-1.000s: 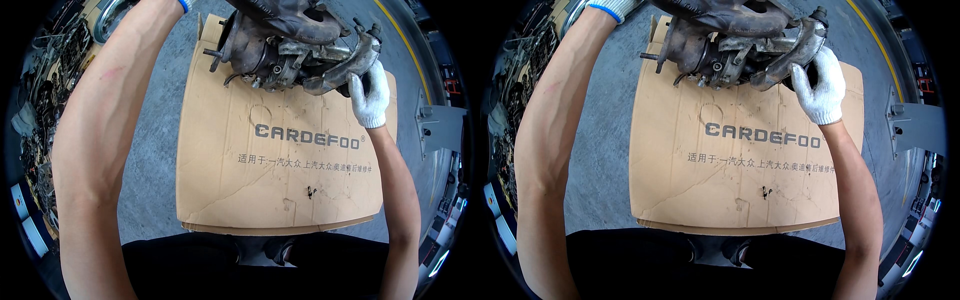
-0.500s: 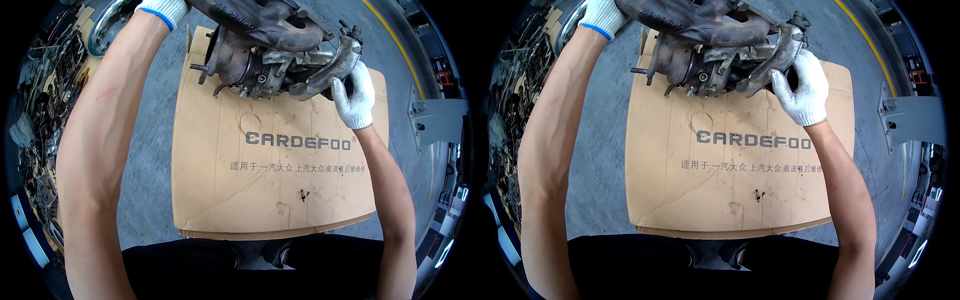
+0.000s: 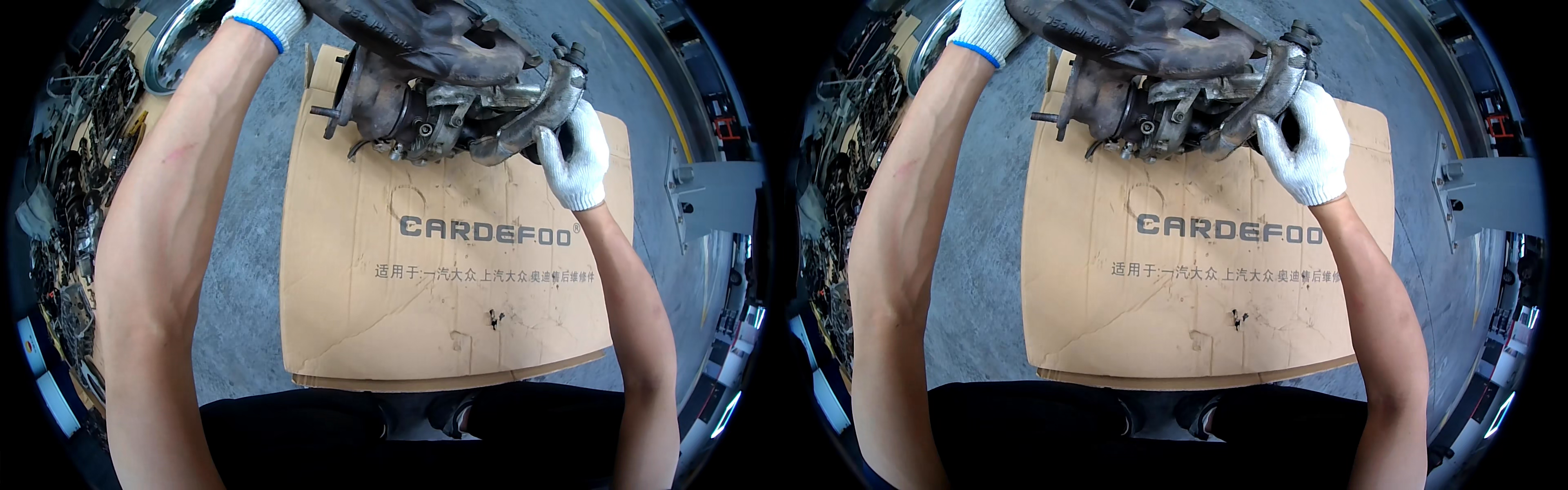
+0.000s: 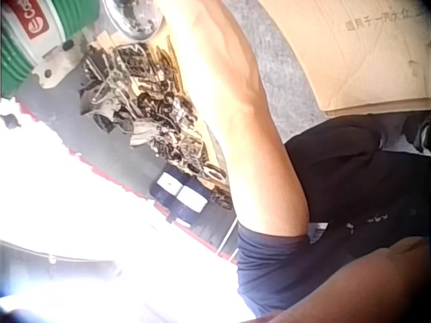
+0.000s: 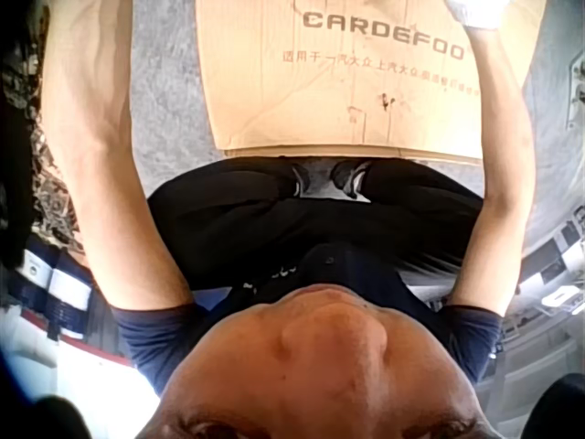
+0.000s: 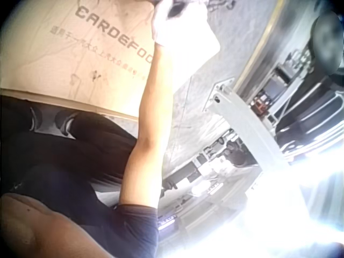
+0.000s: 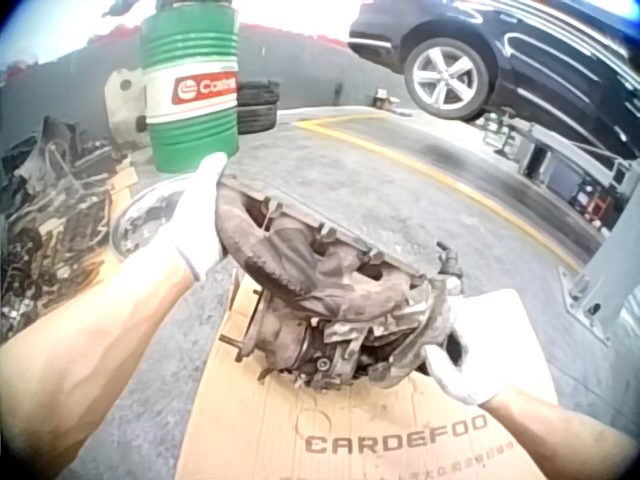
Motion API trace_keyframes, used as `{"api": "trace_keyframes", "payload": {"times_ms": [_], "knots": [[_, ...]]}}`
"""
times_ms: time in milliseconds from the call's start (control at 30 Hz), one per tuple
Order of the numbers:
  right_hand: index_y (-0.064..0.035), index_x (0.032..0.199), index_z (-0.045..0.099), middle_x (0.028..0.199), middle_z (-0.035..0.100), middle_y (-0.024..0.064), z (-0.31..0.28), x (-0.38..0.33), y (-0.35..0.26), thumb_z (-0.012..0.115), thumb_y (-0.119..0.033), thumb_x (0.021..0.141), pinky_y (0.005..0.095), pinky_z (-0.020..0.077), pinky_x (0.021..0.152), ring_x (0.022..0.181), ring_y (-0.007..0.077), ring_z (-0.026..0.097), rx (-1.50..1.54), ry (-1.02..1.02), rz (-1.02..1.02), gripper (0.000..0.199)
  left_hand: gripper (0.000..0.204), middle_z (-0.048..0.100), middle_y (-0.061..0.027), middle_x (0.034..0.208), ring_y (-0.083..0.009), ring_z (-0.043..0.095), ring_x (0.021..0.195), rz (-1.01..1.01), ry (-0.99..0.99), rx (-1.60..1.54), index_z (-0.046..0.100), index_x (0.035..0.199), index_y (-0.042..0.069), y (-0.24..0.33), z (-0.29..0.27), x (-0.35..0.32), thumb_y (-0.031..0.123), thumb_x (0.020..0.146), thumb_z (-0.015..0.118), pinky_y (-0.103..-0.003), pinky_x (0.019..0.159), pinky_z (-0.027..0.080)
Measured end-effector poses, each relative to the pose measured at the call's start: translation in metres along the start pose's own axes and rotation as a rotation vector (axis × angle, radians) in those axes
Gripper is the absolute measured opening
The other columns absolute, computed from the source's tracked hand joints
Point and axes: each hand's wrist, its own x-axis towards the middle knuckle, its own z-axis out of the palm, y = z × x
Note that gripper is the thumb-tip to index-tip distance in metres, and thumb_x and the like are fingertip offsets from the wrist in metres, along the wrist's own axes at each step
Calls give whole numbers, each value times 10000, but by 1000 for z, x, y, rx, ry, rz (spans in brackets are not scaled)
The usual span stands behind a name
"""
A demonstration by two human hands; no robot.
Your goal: The person sits on the floor and inspects a car exhaust manifold and turbocharger assembly placed on a cardboard box. They rotate the assembly to view different angles, detach a metal pipe, and examine the interior of the turbocharger housing before reassembling the components.
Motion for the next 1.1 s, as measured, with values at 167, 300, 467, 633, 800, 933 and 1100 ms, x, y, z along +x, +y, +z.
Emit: {"api": "trace_keyframes", "payload": {"times_ms": [167,300,467,633,800,933,1100], "knots": [[0,1082,684,993,678,171,2,5,-3,786,-152,849,406,539,839,901,368,647,9,44,-26,297,588,669,-226,1180,-355,659,1036,48,-29,32,558,1281,-10,13,1,-4,510,1008,580,-461,931,557],[-3,1071,683,991,676,170,3,5,-4,785,-149,849,408,539,835,897,366,646,17,34,4,285,569,663,-209,1229,-354,646,1097,26,-21,-15,554,1318,9,13,7,-7,490,1015,574,-469,983,538],[-2,1076,682,999,676,170,0,7,-6,779,-144,854,410,536,845,913,365,645,9,25,-16,281,546,663,-184,1255,-343,645,1114,47,-84,-50,566,1325,23,11,5,-4,477,1022,569,-467,1000,530],[-1,1096,678,1008,676,174,-1,1,0,772,-142,859,410,533,853,919,368,644,13,10,9,291,501,671,-166,1252,-317,650,1108,90,10,-46,582,1315,31,0,8,-2,438,1022,594,-432,997,535],[5,1157,663,1081,679,190,4,6,-1,755,-134,862,420,524,906,985,391,647,21,17,-12,339,472,677,-153,1250,-299,651,1102,105,76,-63,598,1306,38,18,10,-15,404,1012,631,-419,979,540],[9,1197,648,1148,669,215,-1,-8,5,733,-126,870,431,510,959,1052,415,639,-17,-25,47,364,451,684,-136,1236,-290,650,1100,110,-14,-111,612,1293,39,5,14,-15,388,1009,644,-416,974,539],[24,1221,619,1179,641,234,-3,-21,6,700,-104,875,430,505,969,1078,417,631,38,-43,91,378,424,691,-126,1147,-264,648,1026,116,173,-63,645,1192,34,8,32,-26,404,988,681,-404,916,544]]}}
